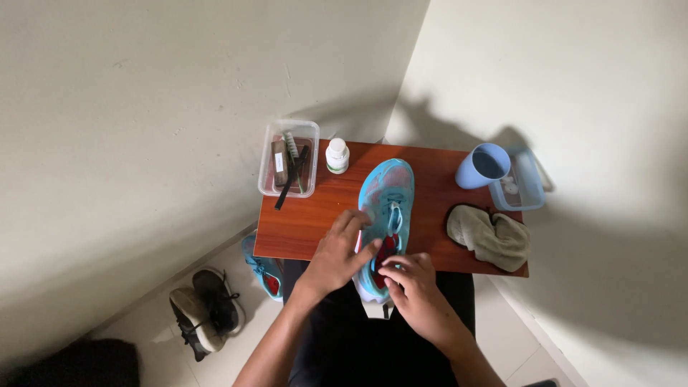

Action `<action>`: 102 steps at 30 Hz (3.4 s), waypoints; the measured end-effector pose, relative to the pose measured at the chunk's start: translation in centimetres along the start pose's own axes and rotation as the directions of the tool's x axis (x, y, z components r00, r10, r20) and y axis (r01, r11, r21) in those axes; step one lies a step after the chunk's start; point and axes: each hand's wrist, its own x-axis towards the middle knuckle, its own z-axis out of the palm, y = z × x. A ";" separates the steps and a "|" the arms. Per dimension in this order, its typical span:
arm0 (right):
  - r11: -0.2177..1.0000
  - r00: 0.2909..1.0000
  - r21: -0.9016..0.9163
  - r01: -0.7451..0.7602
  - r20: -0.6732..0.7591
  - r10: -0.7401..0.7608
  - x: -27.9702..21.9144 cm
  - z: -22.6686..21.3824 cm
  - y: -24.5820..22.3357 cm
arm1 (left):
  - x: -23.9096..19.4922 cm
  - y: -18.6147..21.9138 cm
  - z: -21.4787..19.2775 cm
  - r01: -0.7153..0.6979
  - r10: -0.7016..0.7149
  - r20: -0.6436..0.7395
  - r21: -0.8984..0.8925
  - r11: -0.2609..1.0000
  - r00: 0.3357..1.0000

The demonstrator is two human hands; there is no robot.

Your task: The person cleans a light blue sneaker using a brush and a cloth. They scrub the sole and upper parts, wipe the shoe with a cloth, and then use a second brush to clean the interior and tongue area.

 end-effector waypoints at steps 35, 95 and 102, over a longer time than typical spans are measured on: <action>0.996 0.937 -0.026 -0.081 -0.344 0.067 3.9 -1.0 9.4 | -1.2 -11.5 1.4 0.245 -0.301 -0.095 -0.376 0.893 0.949; 0.990 0.983 -0.085 0.114 -0.131 -0.125 20.0 5.1 -1.4 | 0.3 -12.6 -6.5 0.069 0.279 -0.627 0.471 0.879 0.728; 0.947 0.976 -0.311 -0.076 0.171 0.134 30.7 15.8 2.8 | 3.1 -14.2 -7.6 0.133 0.305 -0.509 0.655 0.744 0.805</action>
